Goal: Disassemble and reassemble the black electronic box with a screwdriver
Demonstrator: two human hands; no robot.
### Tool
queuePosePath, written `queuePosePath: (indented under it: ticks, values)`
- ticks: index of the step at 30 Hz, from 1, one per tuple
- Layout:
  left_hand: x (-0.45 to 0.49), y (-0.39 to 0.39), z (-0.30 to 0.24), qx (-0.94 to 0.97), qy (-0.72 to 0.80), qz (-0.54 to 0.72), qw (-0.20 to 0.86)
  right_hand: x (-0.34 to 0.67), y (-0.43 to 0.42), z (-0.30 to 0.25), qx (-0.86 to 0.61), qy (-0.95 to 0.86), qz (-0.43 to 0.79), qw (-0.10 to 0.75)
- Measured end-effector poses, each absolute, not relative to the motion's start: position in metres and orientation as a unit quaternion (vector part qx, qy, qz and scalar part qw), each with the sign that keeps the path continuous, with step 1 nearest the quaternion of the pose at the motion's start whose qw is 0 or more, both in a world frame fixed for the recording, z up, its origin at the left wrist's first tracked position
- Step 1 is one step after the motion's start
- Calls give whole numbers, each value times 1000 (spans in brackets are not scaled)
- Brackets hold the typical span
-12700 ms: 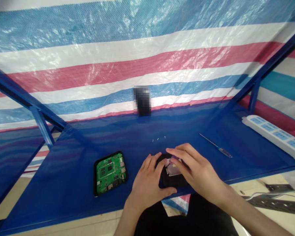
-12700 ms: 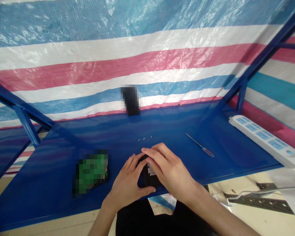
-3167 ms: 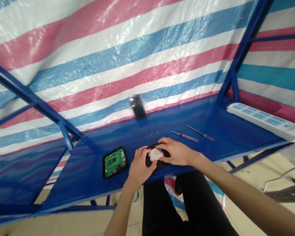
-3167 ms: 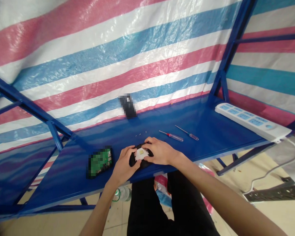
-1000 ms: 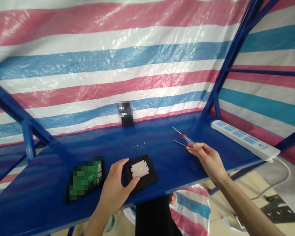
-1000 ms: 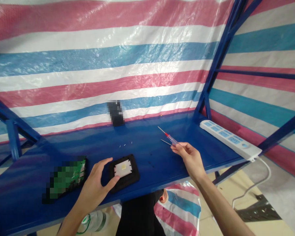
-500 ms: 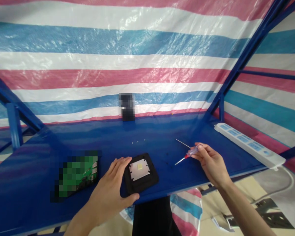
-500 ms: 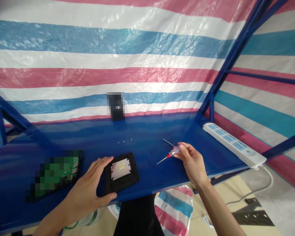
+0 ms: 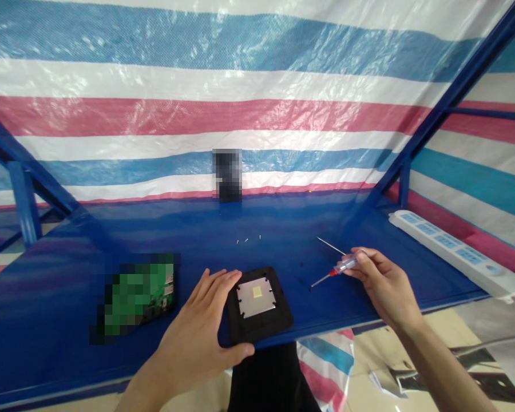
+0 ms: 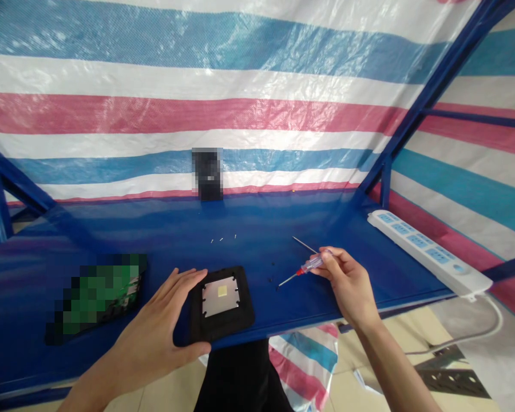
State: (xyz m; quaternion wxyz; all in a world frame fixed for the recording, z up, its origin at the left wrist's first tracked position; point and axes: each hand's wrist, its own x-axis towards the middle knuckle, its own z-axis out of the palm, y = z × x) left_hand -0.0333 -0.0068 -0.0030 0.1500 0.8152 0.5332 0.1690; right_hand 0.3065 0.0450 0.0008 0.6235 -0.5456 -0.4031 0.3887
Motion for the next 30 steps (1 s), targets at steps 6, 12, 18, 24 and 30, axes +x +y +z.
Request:
queuePosePath:
  ticks: [6,12,18,24,30]
  values:
    - [-32,-10,4,814,543,136,153,305,42,4,-549,-396,394,623]
    - [-32,-9,5,813,542,141,158,303,41,5,-540,-383,406,630]
    - [-31,-10,7,803,552,143,175,301,40,10,-532,-367,420,637]
    - [-33,-11,6,818,533,114,183,287,40,15,-518,-331,468,636]
    - [-28,-6,7,838,509,96,169,262,44,13,-502,-336,496,623]
